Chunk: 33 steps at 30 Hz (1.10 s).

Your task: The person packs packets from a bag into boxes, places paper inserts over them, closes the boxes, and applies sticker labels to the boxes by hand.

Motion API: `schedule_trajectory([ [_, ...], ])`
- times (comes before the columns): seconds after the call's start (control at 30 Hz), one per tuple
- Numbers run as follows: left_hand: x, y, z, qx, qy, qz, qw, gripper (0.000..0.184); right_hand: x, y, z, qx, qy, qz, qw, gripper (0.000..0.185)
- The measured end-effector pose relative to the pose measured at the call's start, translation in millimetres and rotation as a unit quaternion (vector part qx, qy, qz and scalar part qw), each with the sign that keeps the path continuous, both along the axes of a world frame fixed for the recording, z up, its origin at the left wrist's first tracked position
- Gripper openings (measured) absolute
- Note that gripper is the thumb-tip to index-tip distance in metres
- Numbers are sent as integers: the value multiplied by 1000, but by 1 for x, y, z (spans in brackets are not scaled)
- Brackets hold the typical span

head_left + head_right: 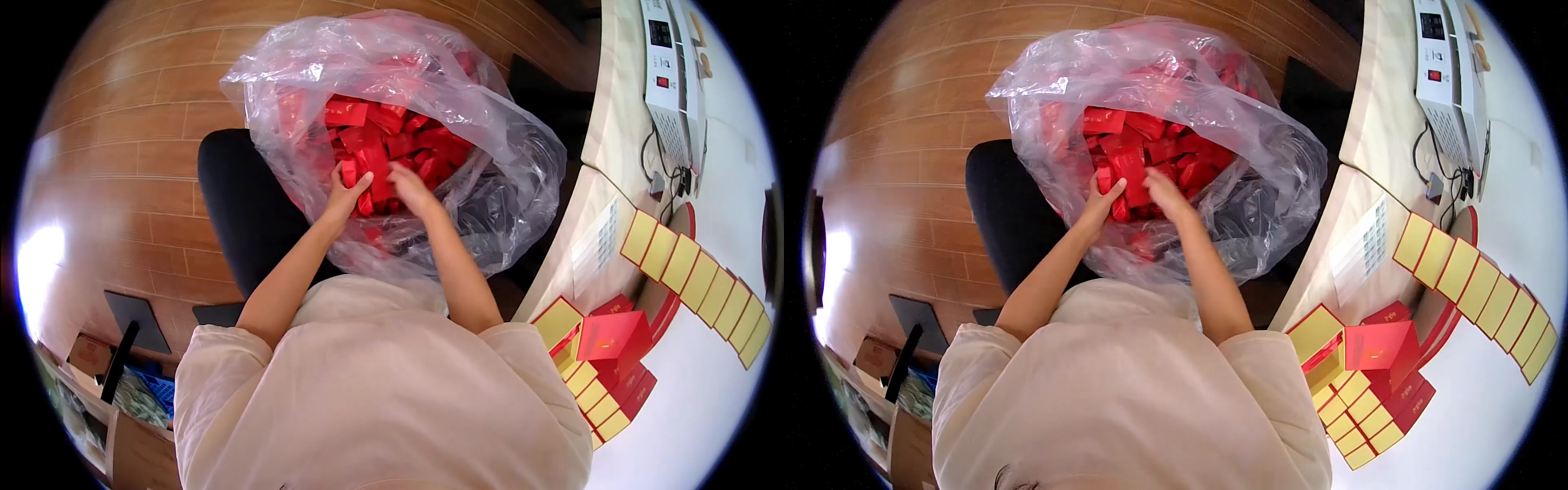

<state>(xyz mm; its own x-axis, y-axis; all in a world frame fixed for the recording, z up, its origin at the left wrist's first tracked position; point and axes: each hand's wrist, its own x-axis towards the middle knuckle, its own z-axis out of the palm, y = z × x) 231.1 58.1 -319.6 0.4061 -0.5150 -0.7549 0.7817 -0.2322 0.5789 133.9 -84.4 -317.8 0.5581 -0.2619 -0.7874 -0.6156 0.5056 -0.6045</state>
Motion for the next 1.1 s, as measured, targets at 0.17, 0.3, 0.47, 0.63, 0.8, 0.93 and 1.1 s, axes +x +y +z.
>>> schedule_trajectory([
  [0.17, 4, 6, -2, 5, -15, -30, 999, 80, 19, 31, 13, -265, 56, 266, 925, 49],
  [0.3, 1, 4, 0, 10, -52, -40, 998, 89, 19, 15, 17, -440, 139, 405, 789, 71],
  [0.47, 1, 3, 0, 44, -77, -49, 995, 90, -6, 1, -38, -509, 194, 543, 639, 91],
  [0.63, 3, 1, 11, 59, -61, -23, 996, 88, 0, -2, -36, -452, 256, 462, 718, 79],
  [0.8, 6, 1, 12, 16, -21, -6, 1000, 85, 11, -21, 42, -54, 84, 104, 990, 47],
  [0.93, 11, 2, 43, -99, 58, -25, 993, 78, 10, -10, 94, -29, 52, 172, 983, 55],
  [1.1, 21, 18, 78, -164, 51, -80, 982, 74, 2, 18, 120, -171, 13, 201, 965, 57],
])
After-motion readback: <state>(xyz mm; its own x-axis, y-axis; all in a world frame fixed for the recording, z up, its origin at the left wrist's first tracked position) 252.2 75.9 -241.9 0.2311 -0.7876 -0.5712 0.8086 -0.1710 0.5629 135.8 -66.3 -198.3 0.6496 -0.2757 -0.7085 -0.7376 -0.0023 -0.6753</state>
